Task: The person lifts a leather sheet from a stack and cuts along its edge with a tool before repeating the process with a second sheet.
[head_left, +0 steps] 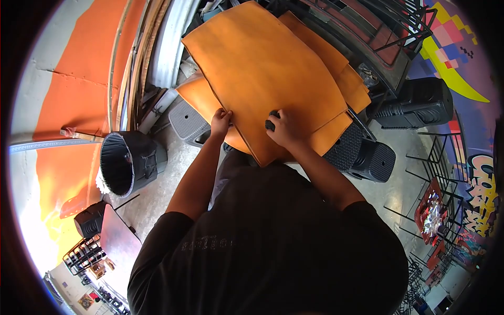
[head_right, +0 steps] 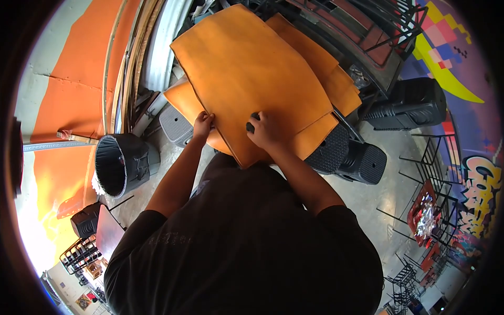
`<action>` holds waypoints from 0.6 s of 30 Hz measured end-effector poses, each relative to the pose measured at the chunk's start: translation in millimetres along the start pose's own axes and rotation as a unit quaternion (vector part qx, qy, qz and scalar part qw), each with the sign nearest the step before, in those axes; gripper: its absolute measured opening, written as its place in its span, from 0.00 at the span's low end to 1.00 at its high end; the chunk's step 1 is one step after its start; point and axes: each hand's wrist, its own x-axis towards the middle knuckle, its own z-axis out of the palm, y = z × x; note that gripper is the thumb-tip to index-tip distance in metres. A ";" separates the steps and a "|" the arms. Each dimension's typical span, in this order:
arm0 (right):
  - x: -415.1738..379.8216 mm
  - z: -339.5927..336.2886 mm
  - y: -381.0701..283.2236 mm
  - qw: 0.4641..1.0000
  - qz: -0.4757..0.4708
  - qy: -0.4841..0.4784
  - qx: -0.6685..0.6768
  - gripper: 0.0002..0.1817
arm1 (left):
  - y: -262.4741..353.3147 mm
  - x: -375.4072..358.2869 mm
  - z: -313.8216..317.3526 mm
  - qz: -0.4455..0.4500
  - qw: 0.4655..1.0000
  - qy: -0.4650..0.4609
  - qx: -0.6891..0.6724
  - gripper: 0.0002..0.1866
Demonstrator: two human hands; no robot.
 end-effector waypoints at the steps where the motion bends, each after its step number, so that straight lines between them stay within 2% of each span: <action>1: -6.1 -0.5 -6.1 1.000 -0.016 -0.004 -0.011 0.20 | 1.3 -1.8 -0.2 -0.003 1.000 0.002 0.004 0.13; 6: -27.6 3.3 -2.9 0.998 -0.057 -0.024 0.023 0.21 | 4.3 -13.8 -9.1 -0.005 0.998 0.005 0.061 0.13; 9: -31.6 -20.5 -8.9 0.995 0.035 -0.086 0.048 0.21 | -2.6 -15.9 -14.9 -0.003 0.997 0.008 0.075 0.13; 10: -30.9 -19.6 0.1 0.995 0.035 -0.086 0.048 0.21 | -4.9 -15.6 -15.3 -0.002 0.998 0.009 0.066 0.13; 14: -9.0 -21.3 53.7 0.998 0.042 -0.027 0.047 0.22 | -10.6 -9.7 -15.5 0.010 0.997 0.006 0.078 0.13; 16: 5.8 -32.0 63.6 0.993 0.113 0.040 0.011 0.22 | -15.4 -7.0 -18.0 0.016 0.996 0.006 0.089 0.13; 18: 18.7 -32.7 63.0 0.991 0.125 0.055 -0.012 0.22 | -21.1 -1.2 -18.2 0.025 0.986 0.027 0.163 0.14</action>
